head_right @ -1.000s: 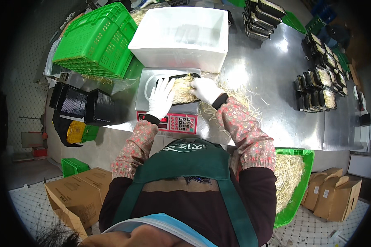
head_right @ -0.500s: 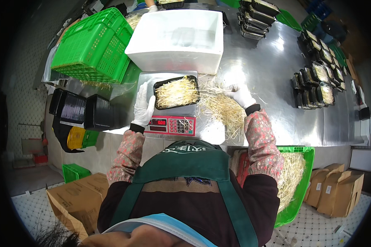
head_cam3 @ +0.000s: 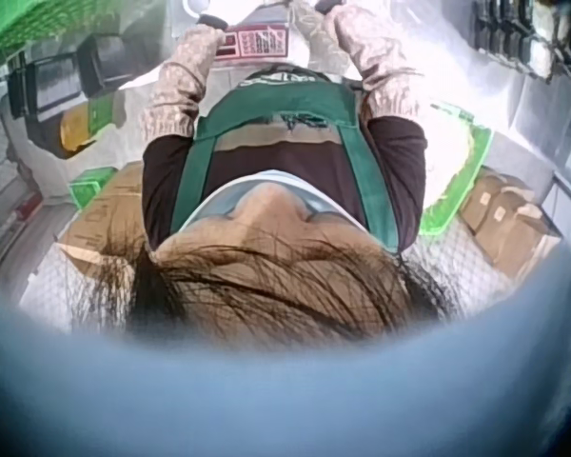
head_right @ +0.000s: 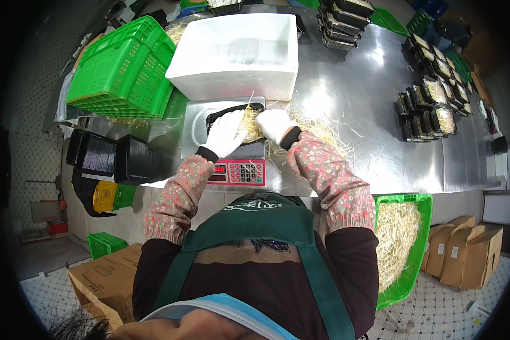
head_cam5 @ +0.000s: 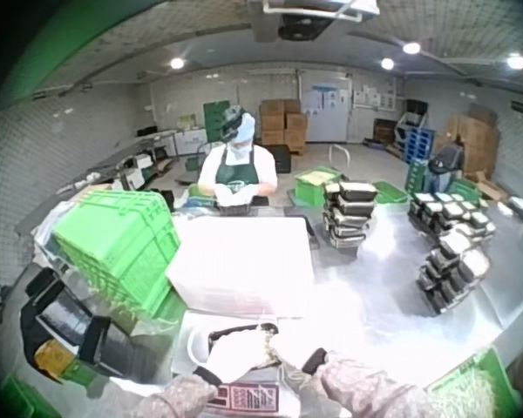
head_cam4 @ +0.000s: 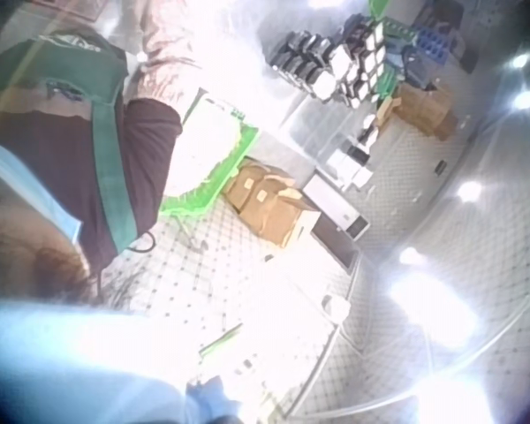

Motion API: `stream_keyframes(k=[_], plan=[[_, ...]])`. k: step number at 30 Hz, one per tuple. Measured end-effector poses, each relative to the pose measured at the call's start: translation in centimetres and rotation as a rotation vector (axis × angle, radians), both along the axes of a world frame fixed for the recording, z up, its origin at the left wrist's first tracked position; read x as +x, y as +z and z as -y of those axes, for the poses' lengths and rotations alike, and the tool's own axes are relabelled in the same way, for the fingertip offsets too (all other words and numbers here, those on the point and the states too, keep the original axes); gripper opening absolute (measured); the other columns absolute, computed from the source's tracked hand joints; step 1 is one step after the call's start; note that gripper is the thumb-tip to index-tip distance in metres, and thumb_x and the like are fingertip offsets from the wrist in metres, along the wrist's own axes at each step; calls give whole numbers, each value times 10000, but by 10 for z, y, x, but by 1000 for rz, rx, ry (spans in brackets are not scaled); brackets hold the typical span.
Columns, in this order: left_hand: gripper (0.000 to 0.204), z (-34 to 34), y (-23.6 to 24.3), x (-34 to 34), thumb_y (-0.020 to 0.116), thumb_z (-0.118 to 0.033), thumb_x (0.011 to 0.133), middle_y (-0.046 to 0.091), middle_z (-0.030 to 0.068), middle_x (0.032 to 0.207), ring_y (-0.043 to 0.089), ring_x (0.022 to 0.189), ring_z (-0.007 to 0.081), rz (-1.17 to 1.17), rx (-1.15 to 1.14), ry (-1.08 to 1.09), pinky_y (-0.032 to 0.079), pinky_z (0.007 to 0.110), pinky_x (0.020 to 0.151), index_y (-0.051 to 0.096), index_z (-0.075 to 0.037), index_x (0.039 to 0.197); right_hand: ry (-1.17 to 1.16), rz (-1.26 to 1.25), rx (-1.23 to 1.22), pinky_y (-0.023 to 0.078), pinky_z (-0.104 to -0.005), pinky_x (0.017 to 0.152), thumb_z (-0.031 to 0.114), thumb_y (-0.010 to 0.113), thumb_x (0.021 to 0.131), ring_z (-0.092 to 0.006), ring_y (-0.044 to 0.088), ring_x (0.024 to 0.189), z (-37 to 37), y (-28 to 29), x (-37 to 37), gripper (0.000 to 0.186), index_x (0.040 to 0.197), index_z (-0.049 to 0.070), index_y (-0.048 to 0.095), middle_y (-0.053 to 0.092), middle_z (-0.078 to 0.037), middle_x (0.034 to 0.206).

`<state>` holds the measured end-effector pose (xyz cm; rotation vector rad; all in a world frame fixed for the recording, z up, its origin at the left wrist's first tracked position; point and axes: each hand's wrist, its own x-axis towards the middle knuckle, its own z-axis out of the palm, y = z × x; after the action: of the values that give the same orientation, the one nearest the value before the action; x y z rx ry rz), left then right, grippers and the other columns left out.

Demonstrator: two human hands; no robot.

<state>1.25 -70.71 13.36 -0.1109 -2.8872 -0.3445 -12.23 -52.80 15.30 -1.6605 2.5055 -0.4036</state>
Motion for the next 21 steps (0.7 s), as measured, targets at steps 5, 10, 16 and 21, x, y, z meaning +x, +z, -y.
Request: stream_keyframes(k=[5,10,16,21], plan=[[669,4,4,5,612,-336,872,467,208,1373,416,1277,386,45,51,-8,311,479,1079,394,-8,1413,-30,150,-160,523,-438,720,261,669,808,-328,662,773,-33,50,-12,184,812,81,708,682,-144,800],[750,27,35,31,681,-295,805,473,221,1355,395,1295,392,-2,349,-47,284,484,1099,377,-6,1427,-285,308,-81,528,-387,671,235,713,799,-289,660,700,-89,39,-51,207,857,37,729,689,-150,825],[891,7,50,39,794,-320,721,428,234,1387,361,1334,391,-131,289,118,248,495,1109,359,12,1424,-225,-114,-415,480,-413,908,236,678,825,-343,594,1058,-57,23,-27,427,1193,34,598,634,-184,1126],[825,-23,16,4,699,-469,738,453,160,1380,387,1304,355,81,23,225,297,505,1081,415,-55,1392,43,227,-362,390,-454,1010,433,553,901,-394,523,1132,38,9,38,579,1222,-47,509,558,-244,1171]])
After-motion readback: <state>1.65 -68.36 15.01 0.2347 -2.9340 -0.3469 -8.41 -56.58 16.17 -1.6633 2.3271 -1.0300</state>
